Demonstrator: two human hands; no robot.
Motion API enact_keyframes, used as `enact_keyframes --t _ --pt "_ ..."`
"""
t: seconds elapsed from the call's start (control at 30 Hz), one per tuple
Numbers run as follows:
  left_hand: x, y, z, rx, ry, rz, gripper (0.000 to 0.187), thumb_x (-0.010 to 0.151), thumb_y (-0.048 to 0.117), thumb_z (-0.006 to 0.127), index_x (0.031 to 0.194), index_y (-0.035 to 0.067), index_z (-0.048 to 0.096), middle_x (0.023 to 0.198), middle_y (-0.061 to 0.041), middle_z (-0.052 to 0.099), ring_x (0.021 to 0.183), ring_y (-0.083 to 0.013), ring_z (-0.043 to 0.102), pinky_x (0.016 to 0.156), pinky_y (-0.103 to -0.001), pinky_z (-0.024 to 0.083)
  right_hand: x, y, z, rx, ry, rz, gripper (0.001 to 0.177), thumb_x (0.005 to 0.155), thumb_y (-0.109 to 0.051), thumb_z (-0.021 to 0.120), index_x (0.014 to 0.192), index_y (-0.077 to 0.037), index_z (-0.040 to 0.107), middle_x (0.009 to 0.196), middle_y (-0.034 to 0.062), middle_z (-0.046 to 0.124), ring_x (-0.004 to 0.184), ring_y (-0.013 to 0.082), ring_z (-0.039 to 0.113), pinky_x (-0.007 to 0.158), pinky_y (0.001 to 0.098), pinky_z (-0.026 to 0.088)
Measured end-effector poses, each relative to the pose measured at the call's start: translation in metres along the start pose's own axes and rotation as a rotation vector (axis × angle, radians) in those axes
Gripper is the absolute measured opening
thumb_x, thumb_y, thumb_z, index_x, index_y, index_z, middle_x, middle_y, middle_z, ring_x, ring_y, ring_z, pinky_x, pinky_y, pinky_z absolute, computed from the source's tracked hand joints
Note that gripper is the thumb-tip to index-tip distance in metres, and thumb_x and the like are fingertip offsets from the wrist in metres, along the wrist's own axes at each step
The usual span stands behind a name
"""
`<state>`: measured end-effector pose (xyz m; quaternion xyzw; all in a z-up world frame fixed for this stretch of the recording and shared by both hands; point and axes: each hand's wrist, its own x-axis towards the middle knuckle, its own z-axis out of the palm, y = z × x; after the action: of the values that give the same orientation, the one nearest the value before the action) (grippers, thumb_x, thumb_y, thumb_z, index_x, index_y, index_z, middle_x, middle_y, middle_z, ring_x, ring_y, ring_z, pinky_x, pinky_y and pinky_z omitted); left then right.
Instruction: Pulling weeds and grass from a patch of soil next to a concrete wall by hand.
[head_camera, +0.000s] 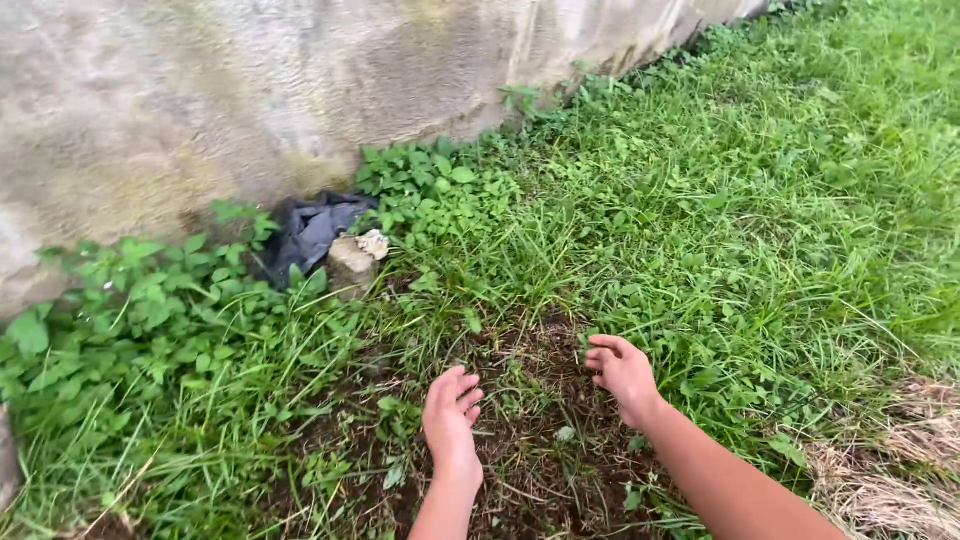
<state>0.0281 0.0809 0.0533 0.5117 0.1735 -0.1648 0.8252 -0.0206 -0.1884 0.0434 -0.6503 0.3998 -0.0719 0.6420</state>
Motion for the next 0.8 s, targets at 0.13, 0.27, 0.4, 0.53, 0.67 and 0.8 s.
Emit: enact_keyframes --t 0.13,0.27,0.4,0.53,0.67,0.8 --pt "0.010 -0.021 0.030 0.128 -0.017 -0.068 0.033 0.101 0.026 0.048 0.122 0.010 0.069 0.106 -0.006 0.074 0.090 -0.0156 0.065 0.080 -0.032 0.048 0.020 0.001 0.012 0.064 -0.077 -0.004 0.036 0.101 -0.007 0.048 0.133 -0.009 0.065 0.124 0.0038 0.072 0.104 0.0132 0.069 0.085 0.0330 0.056" --pt "0.036 -0.044 0.066 0.322 -0.117 -0.013 0.031 0.100 0.022 0.052 0.118 0.011 0.074 0.103 -0.004 0.074 0.088 -0.0131 0.063 0.080 -0.029 0.047 0.057 0.022 0.034 0.045 -0.034 0.005 0.047 0.102 -0.010 0.050 0.149 -0.014 0.049 0.132 0.0019 0.064 0.098 0.0146 0.067 0.078 0.0324 0.056" --pt "0.075 -0.078 0.098 0.534 -0.170 0.024 0.028 0.098 0.017 0.060 0.119 0.010 0.077 0.099 -0.010 0.070 0.086 -0.0184 0.061 0.077 -0.032 0.049 0.086 0.017 0.039 0.143 -0.062 0.063 0.058 0.102 -0.010 0.049 0.158 -0.016 0.034 0.106 0.0121 0.067 0.075 0.0190 0.067 0.062 0.0319 0.052" --pt "0.135 -0.106 0.120 0.771 -0.121 0.274 0.028 0.093 0.020 0.062 0.116 0.010 0.075 0.103 -0.002 0.077 0.093 -0.0190 0.073 0.085 -0.031 0.054 0.110 0.006 0.038 0.055 -0.110 0.044 0.056 0.102 -0.013 0.054 0.155 -0.019 0.037 0.074 0.0106 0.063 0.057 0.0162 0.061 0.053 0.0309 0.049" --pt "0.196 -0.139 0.126 1.148 -0.024 0.421 0.030 0.090 0.028 0.072 0.111 0.007 0.074 0.117 -0.017 0.068 0.113 -0.0321 0.063 0.100 -0.041 0.048 0.110 -0.012 0.043 0.002 -0.075 0.053 0.028 0.099 -0.024 0.065 0.120 -0.006 0.069 0.059 0.0050 0.059 0.047 0.0156 0.055 0.047 0.0315 0.045" --pt "0.144 -0.068 0.170 1.266 -0.052 0.057 0.049 0.089 0.038 0.073 0.130 0.011 0.066 0.136 -0.012 0.066 0.124 -0.0281 0.065 0.108 -0.041 0.048 0.125 0.006 0.041 -0.088 -0.067 -0.022 0.034 0.103 -0.033 0.059 0.095 -0.001 0.068 0.061 0.0052 0.062 0.046 0.0151 0.056 0.046 0.0333 0.040"
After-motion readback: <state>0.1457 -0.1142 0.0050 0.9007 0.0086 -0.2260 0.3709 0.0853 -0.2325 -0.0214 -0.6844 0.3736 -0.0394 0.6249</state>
